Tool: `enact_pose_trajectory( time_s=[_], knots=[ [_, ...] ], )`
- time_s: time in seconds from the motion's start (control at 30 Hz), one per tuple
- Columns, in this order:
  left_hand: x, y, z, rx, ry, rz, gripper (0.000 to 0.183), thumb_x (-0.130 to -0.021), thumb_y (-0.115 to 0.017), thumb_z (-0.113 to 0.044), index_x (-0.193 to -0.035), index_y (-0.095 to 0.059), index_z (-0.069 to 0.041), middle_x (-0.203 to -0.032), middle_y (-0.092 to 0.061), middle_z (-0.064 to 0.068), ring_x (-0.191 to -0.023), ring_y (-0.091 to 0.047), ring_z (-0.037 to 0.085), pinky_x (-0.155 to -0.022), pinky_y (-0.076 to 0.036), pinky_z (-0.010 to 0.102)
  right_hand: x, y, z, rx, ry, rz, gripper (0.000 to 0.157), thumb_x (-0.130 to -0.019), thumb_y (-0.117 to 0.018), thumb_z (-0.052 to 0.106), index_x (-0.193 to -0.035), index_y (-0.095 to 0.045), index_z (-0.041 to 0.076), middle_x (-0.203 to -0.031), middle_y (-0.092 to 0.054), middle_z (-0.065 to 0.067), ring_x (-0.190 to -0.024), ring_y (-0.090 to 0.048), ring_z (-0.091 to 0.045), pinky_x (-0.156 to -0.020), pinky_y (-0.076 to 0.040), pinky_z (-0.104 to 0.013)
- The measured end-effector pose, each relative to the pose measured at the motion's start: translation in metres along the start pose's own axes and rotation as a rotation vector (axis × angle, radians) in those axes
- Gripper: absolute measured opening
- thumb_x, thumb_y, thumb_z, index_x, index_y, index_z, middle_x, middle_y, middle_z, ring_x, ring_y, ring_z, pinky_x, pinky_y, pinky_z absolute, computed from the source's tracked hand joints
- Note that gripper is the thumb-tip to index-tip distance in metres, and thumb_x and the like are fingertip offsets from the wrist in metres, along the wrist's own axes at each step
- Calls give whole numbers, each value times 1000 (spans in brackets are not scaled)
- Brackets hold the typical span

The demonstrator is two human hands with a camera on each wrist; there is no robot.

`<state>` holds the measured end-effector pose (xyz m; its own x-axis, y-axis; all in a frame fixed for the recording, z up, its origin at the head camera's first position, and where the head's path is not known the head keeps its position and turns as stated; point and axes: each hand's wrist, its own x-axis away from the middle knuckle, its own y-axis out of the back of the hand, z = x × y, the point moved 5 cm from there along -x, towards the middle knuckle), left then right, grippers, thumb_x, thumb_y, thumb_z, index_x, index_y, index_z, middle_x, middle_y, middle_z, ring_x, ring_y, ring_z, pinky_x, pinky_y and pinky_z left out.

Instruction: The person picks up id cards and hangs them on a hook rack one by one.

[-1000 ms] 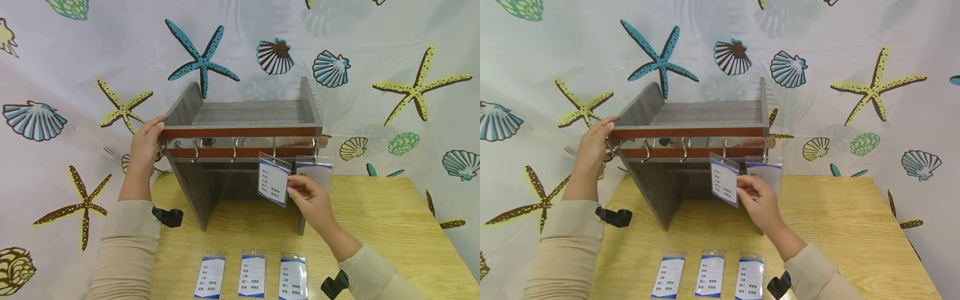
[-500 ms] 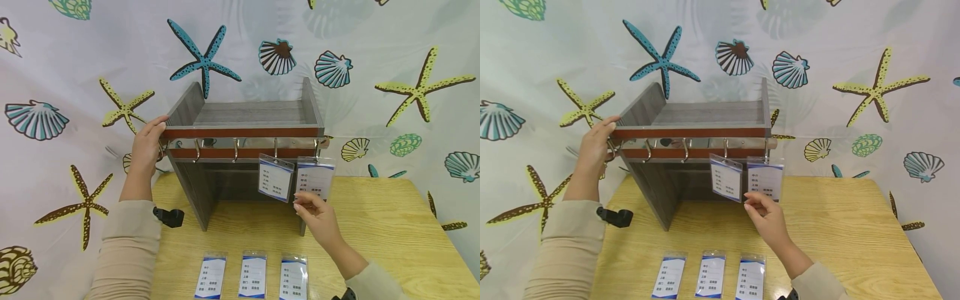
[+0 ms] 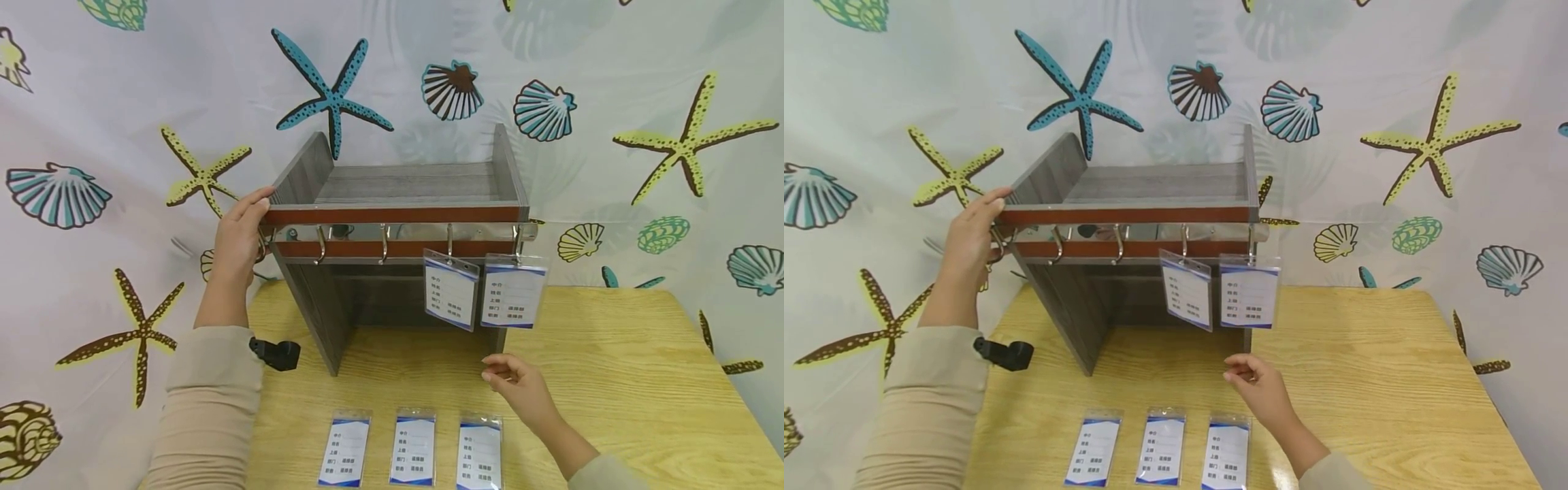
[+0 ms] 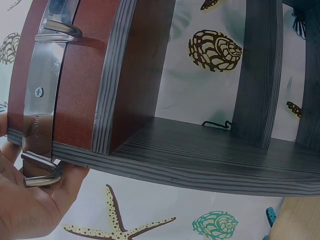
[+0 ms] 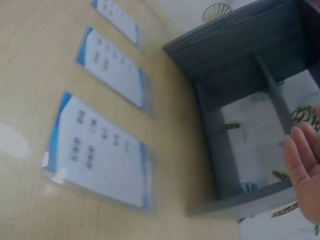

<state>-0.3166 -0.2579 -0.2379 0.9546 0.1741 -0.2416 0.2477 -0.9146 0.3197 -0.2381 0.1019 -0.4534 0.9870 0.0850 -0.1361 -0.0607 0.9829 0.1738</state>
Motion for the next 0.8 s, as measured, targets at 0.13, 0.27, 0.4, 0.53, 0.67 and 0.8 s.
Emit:
enact_pose_trajectory(
  time_s=[0.13,0.27,0.4,0.53,0.67,0.8],
  knots=[
    [0,-1,-1,10,-2,-4,45,-91,-35,-43,-131,-40,-22,-139,-25,2,-127,-15,20,-99,-13,47,2,-3,-21,8,-87,34,20,-77,-62,0,-97,-59,-3,-81,-57,-8,-72,-53,-15,-63,-47,-24],
    [1,-1,-1,12,-7,-14,44,-91,-35,-42,-130,-41,-22,-137,-28,3,-127,-17,20,-99,-15,46,3,-4,-37,64,-129,71,22,-79,-61,2,-99,-58,-4,-83,-57,-9,-74,-52,-16,-63,-46,-23],
    [1,-2,-2,20,-9,-15,44,-91,-35,-42,-130,-41,-22,-136,-30,4,-126,-19,20,-98,-16,47,4,-5,-54,121,-171,91,26,-79,-61,4,-102,-56,-6,-83,-55,-8,-75,-51,-16,-62,-46,-24],
    [1,-2,-2,36,-12,-11,44,-91,-35,-41,-130,-41,-21,-135,-31,6,-126,-20,21,-97,-18,48,5,-7,-72,166,-200,106,28,-80,-58,2,-106,-54,-7,-82,-54,-7,-74,-52,-16,-62,-45,-26],
    [1,-2,-2,40,-9,-9,44,-91,-35,-41,-130,-41,-21,-136,-30,6,-126,-20,21,-97,-19,49,7,-8,-85,214,-201,113,31,-77,-60,2,-106,-54,-6,-83,-53,-5,-77,-52,-18,-63,-46,-26],
    [1,-2,-1,34,1,-10,45,-91,-35,-42,-130,-41,-22,-136,-30,6,-126,-20,21,-97,-18,50,11,-9,-96,282,-201,135,37,-75,-66,11,-108,-54,-3,-91,-56,-7,-84,-54,-22,-70,-46,-32]
  ],
)
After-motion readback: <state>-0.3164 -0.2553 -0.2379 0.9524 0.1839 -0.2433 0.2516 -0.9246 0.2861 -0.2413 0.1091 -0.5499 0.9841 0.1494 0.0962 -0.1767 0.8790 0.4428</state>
